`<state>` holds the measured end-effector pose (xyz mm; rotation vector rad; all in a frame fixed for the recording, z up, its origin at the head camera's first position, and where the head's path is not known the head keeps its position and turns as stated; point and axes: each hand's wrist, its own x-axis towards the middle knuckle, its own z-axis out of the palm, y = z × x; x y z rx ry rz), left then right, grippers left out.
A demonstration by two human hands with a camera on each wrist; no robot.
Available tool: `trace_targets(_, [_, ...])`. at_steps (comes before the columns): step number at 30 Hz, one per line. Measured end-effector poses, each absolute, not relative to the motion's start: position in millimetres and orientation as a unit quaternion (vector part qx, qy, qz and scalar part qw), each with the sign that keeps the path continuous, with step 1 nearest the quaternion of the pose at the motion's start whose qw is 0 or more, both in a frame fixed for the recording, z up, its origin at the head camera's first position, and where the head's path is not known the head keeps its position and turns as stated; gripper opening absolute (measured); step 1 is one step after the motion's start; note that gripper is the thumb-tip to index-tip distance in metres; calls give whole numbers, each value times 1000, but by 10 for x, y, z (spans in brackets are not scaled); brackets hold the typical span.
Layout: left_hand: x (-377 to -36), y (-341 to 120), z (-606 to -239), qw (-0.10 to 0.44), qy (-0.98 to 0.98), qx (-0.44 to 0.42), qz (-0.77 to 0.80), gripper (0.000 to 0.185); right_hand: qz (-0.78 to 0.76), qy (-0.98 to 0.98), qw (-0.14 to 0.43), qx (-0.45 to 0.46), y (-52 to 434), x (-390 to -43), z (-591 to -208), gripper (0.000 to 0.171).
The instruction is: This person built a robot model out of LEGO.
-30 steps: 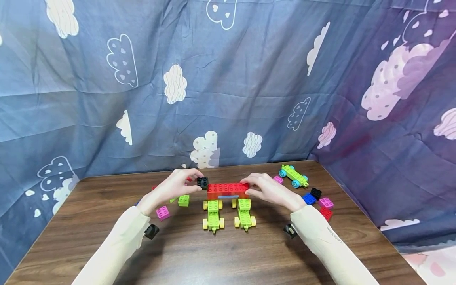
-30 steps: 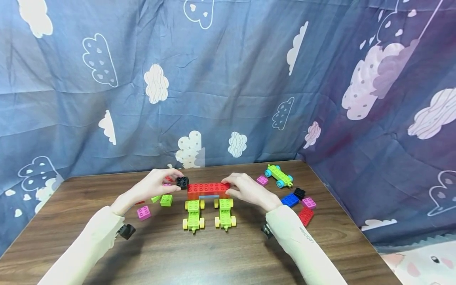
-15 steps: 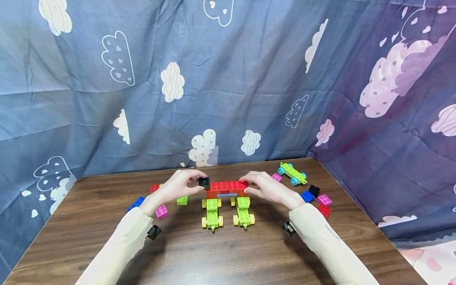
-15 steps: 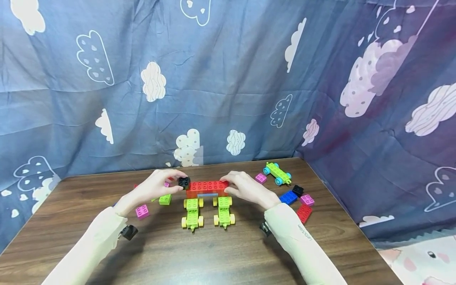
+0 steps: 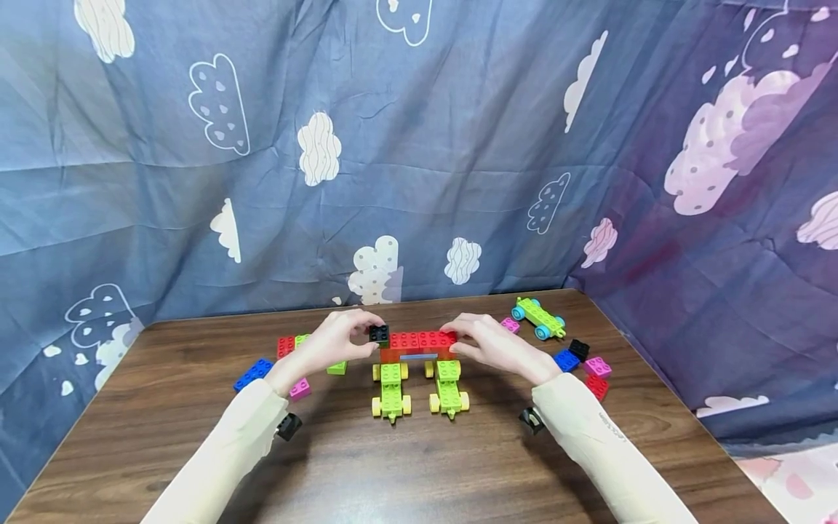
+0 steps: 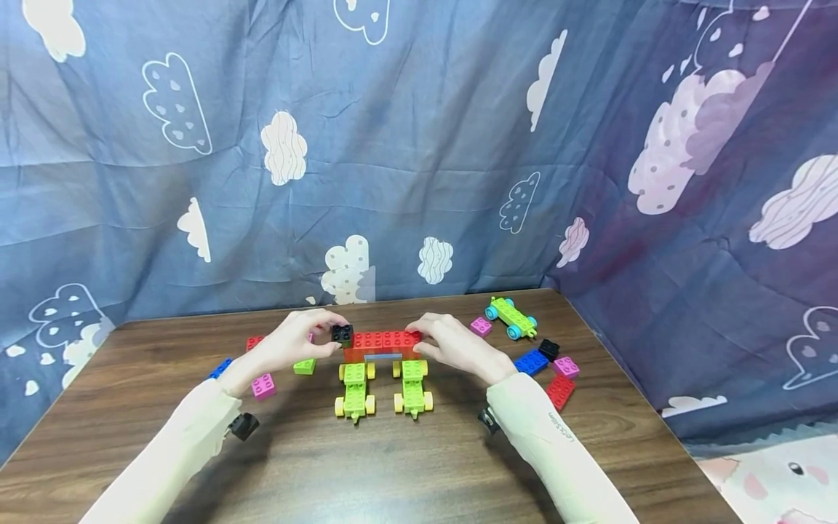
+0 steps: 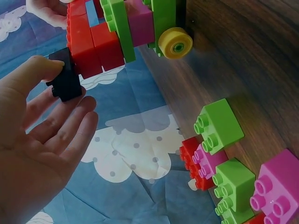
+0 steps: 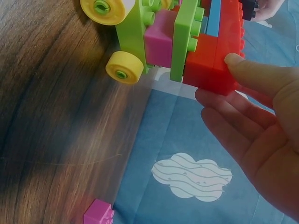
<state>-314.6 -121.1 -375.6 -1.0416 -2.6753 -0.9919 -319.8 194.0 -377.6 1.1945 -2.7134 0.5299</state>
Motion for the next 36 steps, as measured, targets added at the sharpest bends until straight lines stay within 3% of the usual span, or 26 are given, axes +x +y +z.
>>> trace_targets(36, [-3111,-1154,-3740,116,-901,-350,-229,36,168,-904,69,388,1934,-3190,-3771,27])
